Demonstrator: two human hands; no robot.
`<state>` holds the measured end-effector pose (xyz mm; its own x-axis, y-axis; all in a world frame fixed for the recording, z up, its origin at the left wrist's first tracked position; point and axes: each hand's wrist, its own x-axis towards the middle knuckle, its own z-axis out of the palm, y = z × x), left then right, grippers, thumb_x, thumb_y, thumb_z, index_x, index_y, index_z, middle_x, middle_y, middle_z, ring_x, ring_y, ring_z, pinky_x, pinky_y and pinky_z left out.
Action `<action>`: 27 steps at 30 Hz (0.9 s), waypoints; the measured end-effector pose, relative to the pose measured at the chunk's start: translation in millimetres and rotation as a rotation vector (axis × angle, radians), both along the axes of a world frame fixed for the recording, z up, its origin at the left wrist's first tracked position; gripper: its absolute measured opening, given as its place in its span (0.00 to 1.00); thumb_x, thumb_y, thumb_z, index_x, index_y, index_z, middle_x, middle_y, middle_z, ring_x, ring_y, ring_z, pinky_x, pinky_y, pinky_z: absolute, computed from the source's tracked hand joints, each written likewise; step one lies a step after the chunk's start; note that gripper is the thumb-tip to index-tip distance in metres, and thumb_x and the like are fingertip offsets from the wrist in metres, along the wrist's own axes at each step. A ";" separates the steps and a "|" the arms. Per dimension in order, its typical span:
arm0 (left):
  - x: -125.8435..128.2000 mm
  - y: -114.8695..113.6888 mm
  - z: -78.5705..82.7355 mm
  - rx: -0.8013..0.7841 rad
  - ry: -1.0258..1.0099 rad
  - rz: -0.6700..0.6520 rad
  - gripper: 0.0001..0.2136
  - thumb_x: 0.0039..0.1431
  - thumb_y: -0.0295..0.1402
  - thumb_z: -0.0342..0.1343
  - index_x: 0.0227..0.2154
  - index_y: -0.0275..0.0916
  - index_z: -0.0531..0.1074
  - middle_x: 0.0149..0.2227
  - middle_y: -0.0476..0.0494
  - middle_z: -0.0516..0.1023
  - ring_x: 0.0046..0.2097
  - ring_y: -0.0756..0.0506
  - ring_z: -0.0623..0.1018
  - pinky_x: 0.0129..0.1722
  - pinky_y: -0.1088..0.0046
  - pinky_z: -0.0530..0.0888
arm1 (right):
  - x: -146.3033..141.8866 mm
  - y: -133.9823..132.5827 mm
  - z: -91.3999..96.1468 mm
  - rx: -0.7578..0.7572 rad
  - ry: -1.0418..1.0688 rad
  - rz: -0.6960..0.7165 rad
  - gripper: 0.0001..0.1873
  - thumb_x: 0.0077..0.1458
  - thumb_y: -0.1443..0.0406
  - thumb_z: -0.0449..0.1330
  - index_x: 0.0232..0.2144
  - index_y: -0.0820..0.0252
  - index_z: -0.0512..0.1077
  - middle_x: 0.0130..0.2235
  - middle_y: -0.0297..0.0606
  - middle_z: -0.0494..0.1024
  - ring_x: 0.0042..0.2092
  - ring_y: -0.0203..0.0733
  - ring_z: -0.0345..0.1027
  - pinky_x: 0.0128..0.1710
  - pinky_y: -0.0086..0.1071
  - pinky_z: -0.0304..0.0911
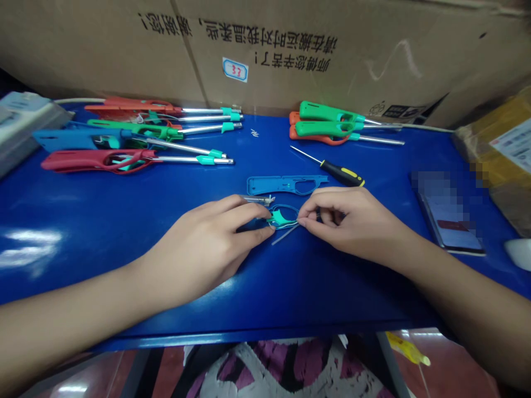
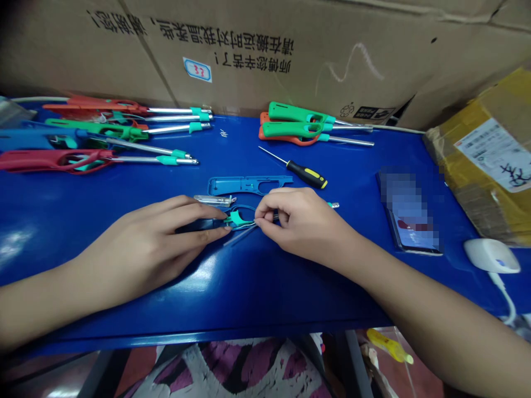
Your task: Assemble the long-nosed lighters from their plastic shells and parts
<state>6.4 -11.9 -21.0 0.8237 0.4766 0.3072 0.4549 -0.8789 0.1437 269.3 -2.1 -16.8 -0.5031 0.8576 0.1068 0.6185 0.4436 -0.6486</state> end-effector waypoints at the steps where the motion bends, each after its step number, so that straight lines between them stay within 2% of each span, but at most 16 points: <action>1: 0.2 -0.1 0.2 -0.001 0.000 0.000 0.14 0.70 0.28 0.50 0.51 0.38 0.79 0.51 0.38 0.79 0.49 0.38 0.77 0.45 0.59 0.79 | -0.4 0.3 -0.1 -0.003 -0.003 -0.005 0.06 0.53 0.72 0.61 0.28 0.59 0.77 0.25 0.29 0.71 0.24 0.29 0.58 0.26 0.27 0.56; 9: 0.8 -0.1 0.2 -0.010 0.000 0.023 0.14 0.70 0.29 0.50 0.51 0.40 0.79 0.51 0.38 0.79 0.50 0.39 0.77 0.45 0.60 0.80 | -0.9 1.3 -0.2 -0.052 -0.017 -0.028 0.04 0.52 0.71 0.61 0.28 0.59 0.76 0.25 0.29 0.70 0.24 0.30 0.57 0.26 0.27 0.55; 16: 0.2 0.4 -2.1 0.005 -0.016 0.008 0.14 0.69 0.28 0.51 0.52 0.38 0.78 0.51 0.39 0.79 0.50 0.39 0.77 0.45 0.60 0.79 | 0.9 1.9 3.0 -0.046 -0.004 0.039 0.05 0.53 0.72 0.61 0.28 0.60 0.76 0.26 0.29 0.70 0.24 0.28 0.58 0.25 0.27 0.54; 27: -0.3 0.5 -1.4 0.000 -0.013 0.009 0.14 0.69 0.28 0.51 0.51 0.39 0.78 0.51 0.39 0.79 0.50 0.38 0.77 0.45 0.60 0.79 | 1.8 4.0 0.0 -0.180 0.053 -0.081 0.04 0.53 0.67 0.64 0.27 0.61 0.77 0.22 0.27 0.64 0.22 0.28 0.54 0.22 0.26 0.52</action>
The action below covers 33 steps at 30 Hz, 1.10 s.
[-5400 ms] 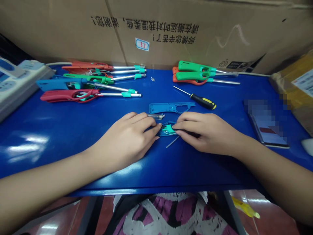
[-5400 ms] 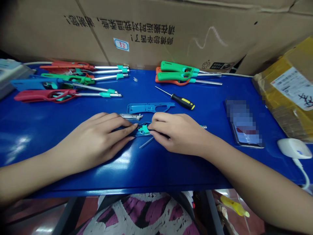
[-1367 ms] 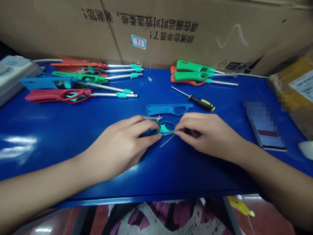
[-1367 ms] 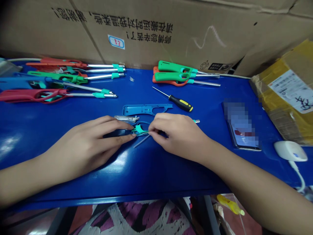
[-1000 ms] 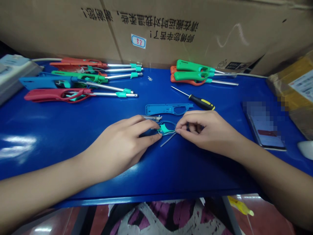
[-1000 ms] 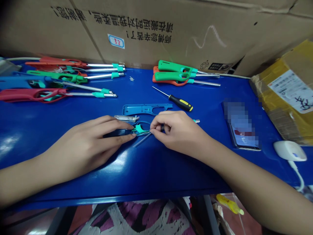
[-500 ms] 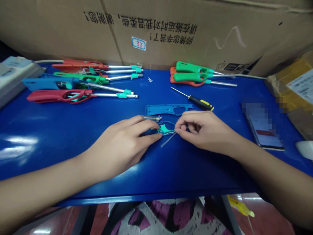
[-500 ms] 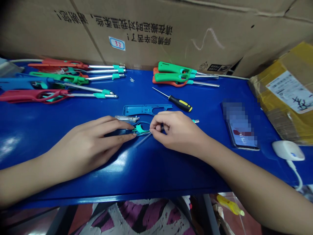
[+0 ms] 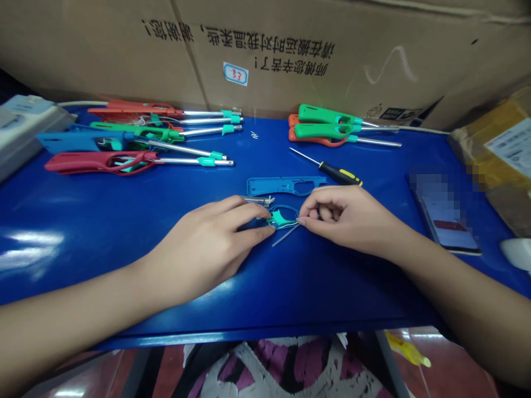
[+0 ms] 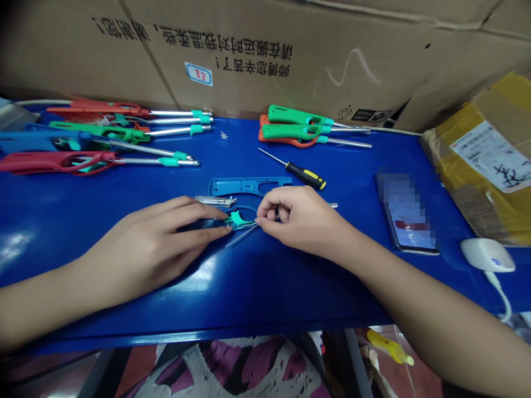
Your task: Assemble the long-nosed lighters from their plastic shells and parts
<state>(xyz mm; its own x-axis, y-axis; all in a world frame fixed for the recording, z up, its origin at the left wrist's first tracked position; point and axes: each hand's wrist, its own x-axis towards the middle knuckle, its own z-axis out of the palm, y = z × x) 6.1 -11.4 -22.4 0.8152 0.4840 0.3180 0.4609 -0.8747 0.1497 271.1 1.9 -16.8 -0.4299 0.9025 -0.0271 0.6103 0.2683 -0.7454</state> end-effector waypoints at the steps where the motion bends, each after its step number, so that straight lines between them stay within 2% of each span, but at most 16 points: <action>1: -0.1 0.1 0.0 0.003 -0.001 -0.001 0.14 0.69 0.28 0.51 0.51 0.39 0.78 0.51 0.39 0.79 0.50 0.38 0.77 0.45 0.60 0.79 | -0.1 0.0 0.2 -0.008 0.005 0.003 0.04 0.53 0.67 0.63 0.27 0.61 0.77 0.22 0.27 0.64 0.22 0.28 0.54 0.21 0.26 0.52; 13: 0.5 -0.6 0.5 0.001 0.004 0.001 0.14 0.69 0.28 0.51 0.51 0.38 0.79 0.50 0.39 0.79 0.50 0.38 0.77 0.45 0.58 0.80 | -1.2 0.4 1.7 -0.073 0.023 -0.020 0.07 0.55 0.65 0.63 0.28 0.62 0.79 0.21 0.28 0.65 0.22 0.29 0.53 0.21 0.28 0.49; 23: 0.7 -0.3 -0.3 0.004 0.005 0.009 0.14 0.70 0.29 0.51 0.51 0.39 0.79 0.51 0.39 0.79 0.49 0.38 0.77 0.44 0.59 0.80 | -4.1 -1.3 -1.6 -0.101 0.075 -0.024 0.08 0.55 0.65 0.61 0.29 0.63 0.79 0.21 0.30 0.67 0.23 0.30 0.56 0.21 0.27 0.52; 33: 0.5 0.1 0.6 -0.002 0.004 0.001 0.14 0.70 0.28 0.51 0.51 0.38 0.79 0.50 0.39 0.79 0.49 0.38 0.77 0.44 0.59 0.80 | -3.9 -0.2 0.4 -0.157 0.075 -0.045 0.08 0.55 0.64 0.62 0.28 0.63 0.79 0.20 0.29 0.65 0.21 0.29 0.54 0.19 0.27 0.49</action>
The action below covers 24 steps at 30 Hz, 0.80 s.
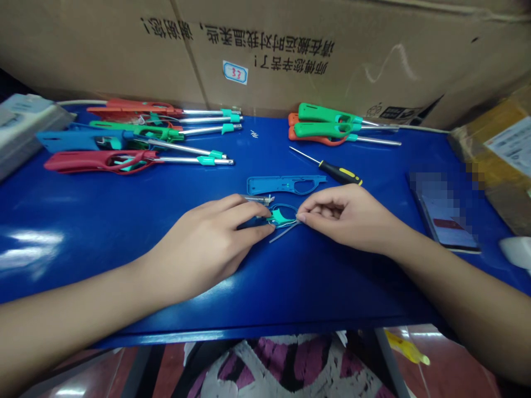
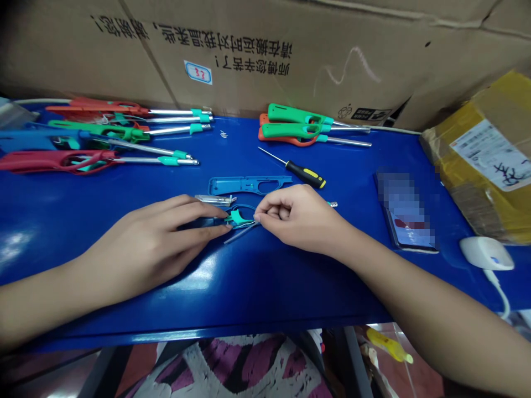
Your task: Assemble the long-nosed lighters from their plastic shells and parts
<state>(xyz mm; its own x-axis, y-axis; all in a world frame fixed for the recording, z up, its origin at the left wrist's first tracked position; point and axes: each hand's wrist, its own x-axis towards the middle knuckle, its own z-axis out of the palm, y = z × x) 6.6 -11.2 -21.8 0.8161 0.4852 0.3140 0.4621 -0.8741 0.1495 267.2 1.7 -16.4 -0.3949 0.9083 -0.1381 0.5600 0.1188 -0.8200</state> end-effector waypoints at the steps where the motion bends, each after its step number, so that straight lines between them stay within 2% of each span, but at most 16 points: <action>1: 0.0 0.0 -0.1 0.003 -0.002 -0.001 0.14 0.69 0.28 0.51 0.50 0.38 0.79 0.50 0.39 0.79 0.49 0.38 0.78 0.44 0.58 0.80 | -0.3 0.0 0.1 -0.008 0.002 -0.006 0.08 0.55 0.64 0.62 0.28 0.63 0.79 0.20 0.29 0.64 0.21 0.29 0.54 0.19 0.27 0.49; 14: -0.2 -0.2 -0.2 0.013 0.002 0.001 0.14 0.70 0.28 0.50 0.51 0.38 0.78 0.51 0.38 0.79 0.50 0.38 0.77 0.45 0.59 0.80 | -0.2 1.3 0.3 -0.050 0.002 -0.024 0.09 0.55 0.61 0.64 0.27 0.61 0.78 0.20 0.28 0.64 0.21 0.28 0.54 0.20 0.27 0.48; 19: 0.3 0.5 -1.1 0.017 0.010 0.002 0.14 0.70 0.28 0.50 0.51 0.38 0.78 0.51 0.38 0.79 0.50 0.38 0.77 0.45 0.59 0.80 | 0.5 1.3 -1.1 -0.069 -0.003 -0.012 0.09 0.56 0.60 0.63 0.29 0.61 0.77 0.22 0.30 0.67 0.23 0.30 0.57 0.21 0.27 0.51; 24: 0.6 0.1 -0.8 0.018 0.001 -0.003 0.14 0.69 0.27 0.50 0.51 0.38 0.79 0.51 0.38 0.79 0.49 0.38 0.78 0.44 0.59 0.80 | -0.5 0.2 -1.8 -0.041 -0.020 -0.007 0.10 0.59 0.61 0.61 0.30 0.61 0.76 0.21 0.28 0.64 0.23 0.30 0.54 0.20 0.27 0.50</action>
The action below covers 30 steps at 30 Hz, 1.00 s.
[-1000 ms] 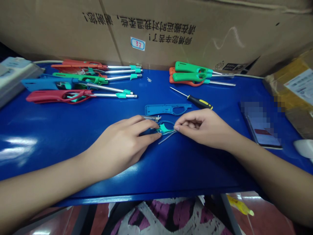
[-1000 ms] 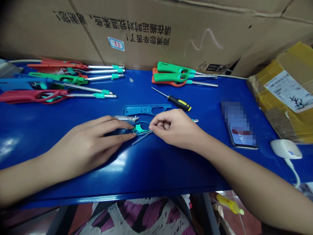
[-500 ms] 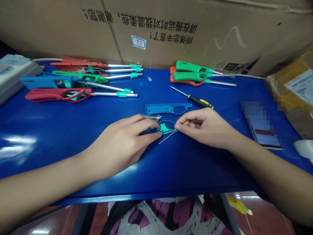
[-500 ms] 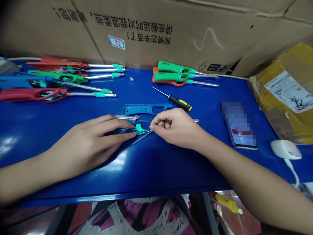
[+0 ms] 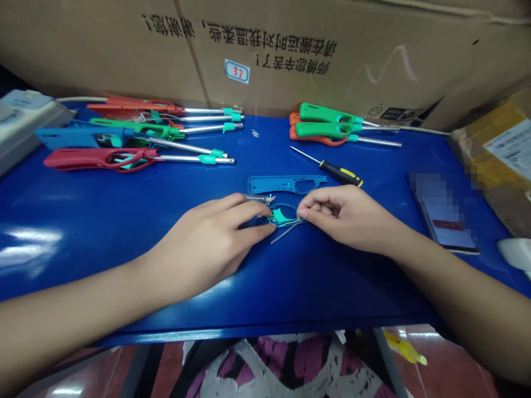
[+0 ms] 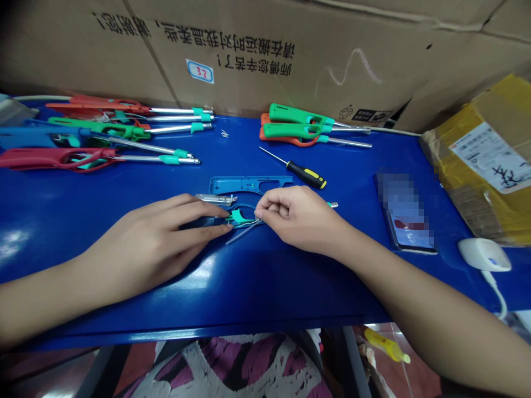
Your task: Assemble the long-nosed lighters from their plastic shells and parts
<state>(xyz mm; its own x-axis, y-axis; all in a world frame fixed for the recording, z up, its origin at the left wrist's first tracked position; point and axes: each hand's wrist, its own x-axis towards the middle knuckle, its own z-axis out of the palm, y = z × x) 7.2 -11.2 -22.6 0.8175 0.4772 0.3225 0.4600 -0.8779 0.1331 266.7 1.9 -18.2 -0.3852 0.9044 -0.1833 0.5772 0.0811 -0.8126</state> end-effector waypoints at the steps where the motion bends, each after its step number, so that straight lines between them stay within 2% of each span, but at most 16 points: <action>1: -0.1 -0.2 0.1 0.002 0.000 0.000 0.14 0.70 0.27 0.50 0.51 0.38 0.79 0.51 0.38 0.79 0.49 0.38 0.78 0.44 0.59 0.80 | -0.3 -0.3 0.1 0.010 -0.008 0.003 0.10 0.59 0.61 0.61 0.30 0.61 0.76 0.21 0.27 0.64 0.23 0.30 0.53 0.20 0.27 0.49; 11: -0.2 -0.8 1.0 -0.003 0.000 0.003 0.14 0.69 0.27 0.50 0.51 0.38 0.79 0.50 0.38 0.79 0.49 0.38 0.78 0.44 0.58 0.80 | 0.8 -2.0 -0.8 0.178 -0.159 0.069 0.10 0.61 0.61 0.60 0.31 0.59 0.77 0.22 0.28 0.66 0.23 0.31 0.57 0.22 0.29 0.50; 19: 0.6 -0.2 0.6 0.000 0.004 0.008 0.14 0.70 0.28 0.50 0.50 0.39 0.79 0.51 0.38 0.79 0.49 0.39 0.77 0.44 0.60 0.80 | 1.6 -3.4 0.2 0.298 -0.159 0.122 0.08 0.60 0.65 0.60 0.31 0.60 0.79 0.22 0.30 0.70 0.24 0.31 0.59 0.24 0.29 0.52; 24: 0.4 -0.1 1.4 -0.008 0.010 0.009 0.14 0.70 0.28 0.50 0.51 0.39 0.79 0.51 0.38 0.79 0.49 0.39 0.77 0.45 0.60 0.79 | 1.4 -4.3 1.4 0.320 -0.151 0.134 0.07 0.58 0.67 0.61 0.31 0.60 0.79 0.24 0.31 0.74 0.25 0.31 0.62 0.25 0.29 0.54; 30: -0.2 0.2 1.3 -0.015 -0.005 0.008 0.14 0.70 0.27 0.50 0.51 0.37 0.78 0.51 0.38 0.79 0.49 0.38 0.77 0.44 0.59 0.79 | 2.1 -4.5 2.5 0.302 -0.135 0.135 0.07 0.58 0.67 0.60 0.30 0.60 0.78 0.22 0.29 0.70 0.23 0.31 0.60 0.24 0.28 0.53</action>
<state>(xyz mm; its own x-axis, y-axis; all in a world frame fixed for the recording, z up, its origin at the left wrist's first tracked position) 7.0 -11.0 -21.4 0.8121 0.4886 0.3191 0.4664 -0.8720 0.1483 268.8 -2.6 -15.7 -0.4958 0.8680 0.0269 0.6453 0.3889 -0.6575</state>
